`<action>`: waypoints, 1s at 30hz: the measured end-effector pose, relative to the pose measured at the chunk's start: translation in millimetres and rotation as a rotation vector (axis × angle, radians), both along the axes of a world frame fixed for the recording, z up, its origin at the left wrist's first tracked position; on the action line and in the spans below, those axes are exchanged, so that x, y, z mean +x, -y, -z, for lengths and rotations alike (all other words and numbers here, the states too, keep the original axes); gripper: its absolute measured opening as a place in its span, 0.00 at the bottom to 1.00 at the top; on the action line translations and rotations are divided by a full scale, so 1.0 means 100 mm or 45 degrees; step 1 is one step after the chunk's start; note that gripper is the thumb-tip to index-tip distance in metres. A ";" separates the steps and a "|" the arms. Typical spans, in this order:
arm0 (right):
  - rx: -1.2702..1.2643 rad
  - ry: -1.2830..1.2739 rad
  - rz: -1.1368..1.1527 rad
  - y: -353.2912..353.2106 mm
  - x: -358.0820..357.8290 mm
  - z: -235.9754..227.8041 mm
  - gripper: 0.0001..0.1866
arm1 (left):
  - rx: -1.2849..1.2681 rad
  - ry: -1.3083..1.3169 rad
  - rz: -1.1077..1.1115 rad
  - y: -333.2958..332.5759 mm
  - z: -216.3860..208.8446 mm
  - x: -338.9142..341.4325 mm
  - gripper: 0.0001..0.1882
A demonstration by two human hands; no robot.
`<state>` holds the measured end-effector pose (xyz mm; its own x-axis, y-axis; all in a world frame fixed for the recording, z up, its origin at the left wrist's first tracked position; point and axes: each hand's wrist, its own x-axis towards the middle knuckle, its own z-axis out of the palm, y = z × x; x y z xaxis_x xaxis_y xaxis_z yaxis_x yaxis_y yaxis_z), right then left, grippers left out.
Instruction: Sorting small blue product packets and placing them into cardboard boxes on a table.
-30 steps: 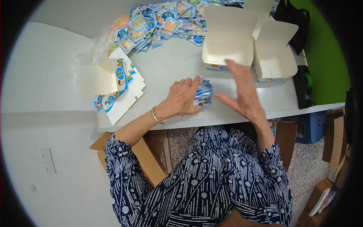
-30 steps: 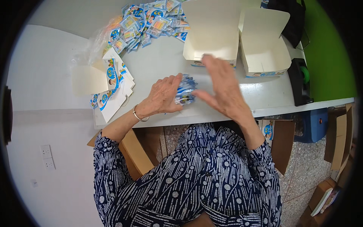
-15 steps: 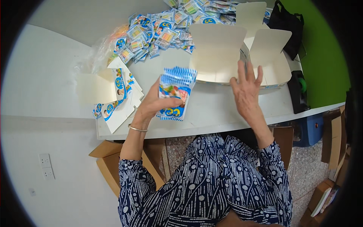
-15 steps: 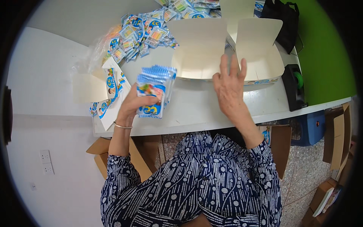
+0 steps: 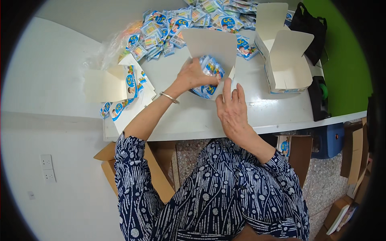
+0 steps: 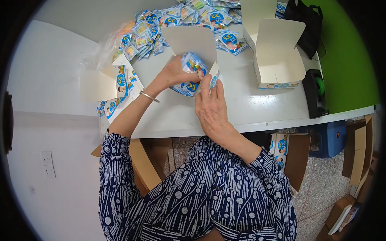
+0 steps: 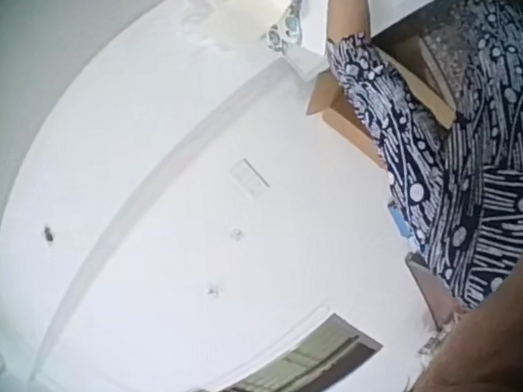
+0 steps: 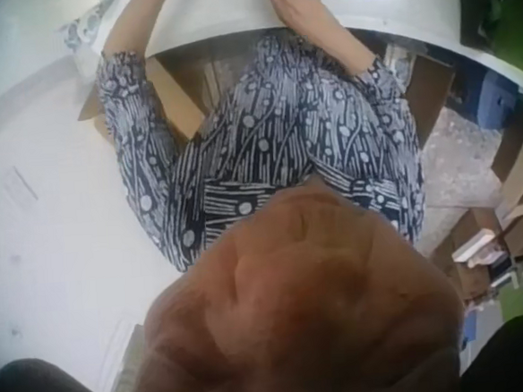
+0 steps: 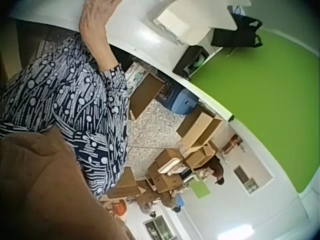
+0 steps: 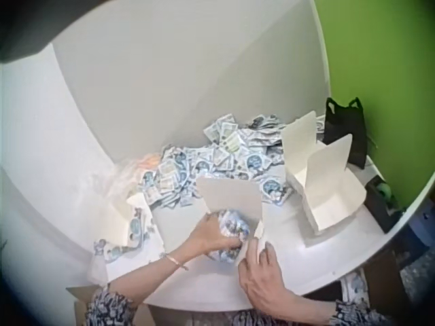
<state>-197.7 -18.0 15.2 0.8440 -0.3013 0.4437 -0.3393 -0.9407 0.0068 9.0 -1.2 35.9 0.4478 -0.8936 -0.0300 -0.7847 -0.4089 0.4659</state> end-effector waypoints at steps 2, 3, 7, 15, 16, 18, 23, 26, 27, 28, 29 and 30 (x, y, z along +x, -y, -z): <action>0.003 -0.002 0.010 -0.02 0.03 0.02 0.14 | 0.146 0.055 -0.032 0.05 -0.01 -0.10 0.61; 0.004 -0.004 0.018 -0.03 0.04 0.03 0.14 | 0.290 0.110 -0.066 0.06 -0.02 -0.14 0.63; -0.002 -0.038 0.038 -0.03 0.07 0.04 0.14 | 0.433 -0.051 -0.089 0.02 -0.14 -0.18 0.63; 0.075 0.061 -0.025 0.00 0.04 0.05 0.13 | -0.199 0.136 0.104 -0.23 0.08 -0.18 0.55; 0.078 0.056 -0.018 0.01 0.03 0.07 0.13 | -0.196 0.130 0.111 -0.26 0.03 -0.23 0.55; 0.087 0.042 0.010 0.02 0.00 0.10 0.18 | -0.333 0.630 0.320 -0.28 -0.05 -0.31 0.42; 0.157 0.040 -0.017 -0.01 0.00 0.07 0.27 | -0.106 0.300 0.394 -0.33 0.14 -0.17 0.31; 0.220 0.046 -0.024 0.05 -0.04 0.09 0.30 | -0.018 0.250 0.397 -0.30 0.16 -0.16 0.29; 0.248 0.042 -0.025 0.08 -0.06 0.11 0.30 | -0.017 0.349 0.433 -0.27 0.14 -0.17 0.27; 0.249 0.038 -0.028 0.08 -0.08 0.11 0.30 | -0.016 0.345 0.429 -0.27 0.16 -0.17 0.27; 0.243 0.034 -0.036 0.09 -0.10 0.10 0.30 | -0.068 0.390 0.537 -0.25 0.19 -0.18 0.27; 0.235 0.031 -0.046 0.08 -0.10 0.09 0.29 | -0.121 0.435 0.643 -0.23 0.21 -0.19 0.26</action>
<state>-207.4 -26.3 6.4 0.8456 -0.3491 0.4038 -0.3031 -0.9368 -0.1749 -9.6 21.6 14.6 -0.0612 -0.9896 0.1305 -0.9820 0.0832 0.1698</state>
